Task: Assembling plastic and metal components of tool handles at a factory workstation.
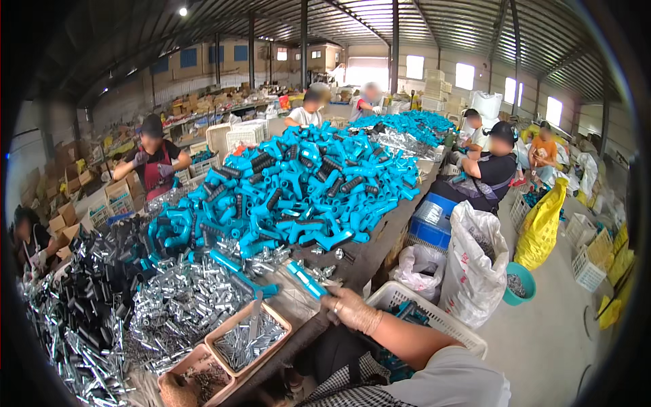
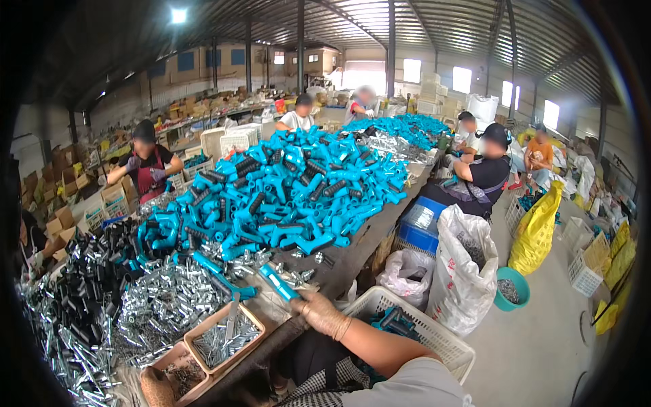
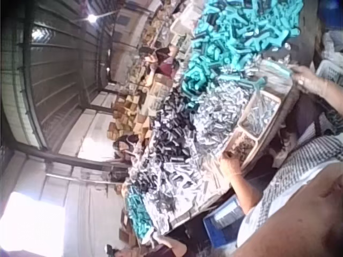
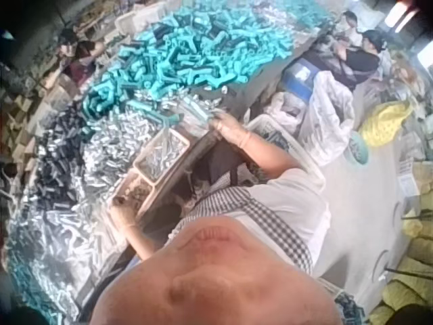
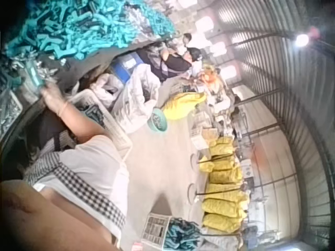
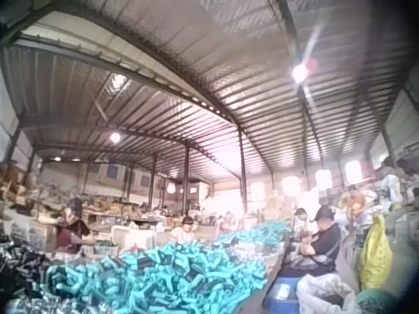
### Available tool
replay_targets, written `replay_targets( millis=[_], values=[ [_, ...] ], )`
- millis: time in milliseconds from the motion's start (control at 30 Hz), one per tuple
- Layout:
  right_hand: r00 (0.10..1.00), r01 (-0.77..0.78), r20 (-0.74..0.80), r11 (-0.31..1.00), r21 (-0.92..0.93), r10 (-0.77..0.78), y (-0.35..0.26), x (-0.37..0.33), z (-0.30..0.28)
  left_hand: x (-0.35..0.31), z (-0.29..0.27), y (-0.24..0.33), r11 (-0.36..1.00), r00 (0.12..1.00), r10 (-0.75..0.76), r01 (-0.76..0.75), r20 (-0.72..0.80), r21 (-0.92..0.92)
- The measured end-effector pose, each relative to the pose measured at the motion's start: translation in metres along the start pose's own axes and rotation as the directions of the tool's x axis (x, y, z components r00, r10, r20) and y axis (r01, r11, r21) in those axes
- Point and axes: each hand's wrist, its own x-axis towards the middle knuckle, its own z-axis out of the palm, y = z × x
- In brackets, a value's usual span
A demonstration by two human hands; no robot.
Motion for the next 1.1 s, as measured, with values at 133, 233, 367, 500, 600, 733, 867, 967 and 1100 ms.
replay_targets(
  millis=[133, 233, 367, 500, 600, 733, 867, 967, 1100],
  values=[
    [0.988, -0.077, -0.105, 0.951, 0.300, 0.113, 0.025, 0.067, -0.034, -0.022, -0.048, 0.051, 1.000, 0.993, -0.011, 0.009, -0.118, -0.021],
    [0.969, -0.081, -0.173, 0.893, 0.443, 0.174, -0.014, 0.083, -0.018, -0.010, -0.006, 0.003, 0.983, 0.956, 0.133, -0.161, -0.263, -0.091],
    [0.963, 0.038, -0.249, 0.868, 0.494, 0.100, -0.007, 0.115, -0.007, 0.001, -0.038, 0.033, 0.971, 0.963, -0.240, 0.238, 0.126, 0.032],
    [0.989, -0.136, 0.110, 0.910, 0.392, 0.100, 0.045, 0.184, 0.043, 0.009, 0.004, 0.014, 0.992, 0.986, -0.122, 0.118, 0.116, 0.037],
    [0.948, -0.165, 0.309, 0.946, 0.279, 0.074, 0.049, 0.215, 0.138, 0.009, 0.020, 0.004, 1.000, 1.000, 0.001, -0.001, 0.019, -0.003],
    [0.942, -0.110, 0.336, 0.960, 0.256, 0.018, 0.055, 0.214, 0.178, -0.003, 0.002, 0.009, 0.997, 1.000, -0.028, 0.028, 0.007, -0.075],
    [0.966, -0.069, 0.257, 0.965, 0.252, 0.002, 0.076, 0.193, 0.172, -0.001, 0.021, -0.003, 0.991, 0.996, -0.081, 0.083, 0.021, -0.104],
    [0.988, -0.016, 0.155, 0.966, 0.258, -0.025, 0.086, 0.181, 0.160, 0.006, 0.020, 0.001, 0.997, 0.991, -0.054, 0.059, 0.123, -0.039],
    [0.996, 0.073, 0.037, 0.964, 0.255, -0.085, 0.089, 0.167, 0.153, 0.014, 0.042, -0.011, 0.997, 0.980, -0.083, 0.081, 0.178, 0.017]
  ],
)
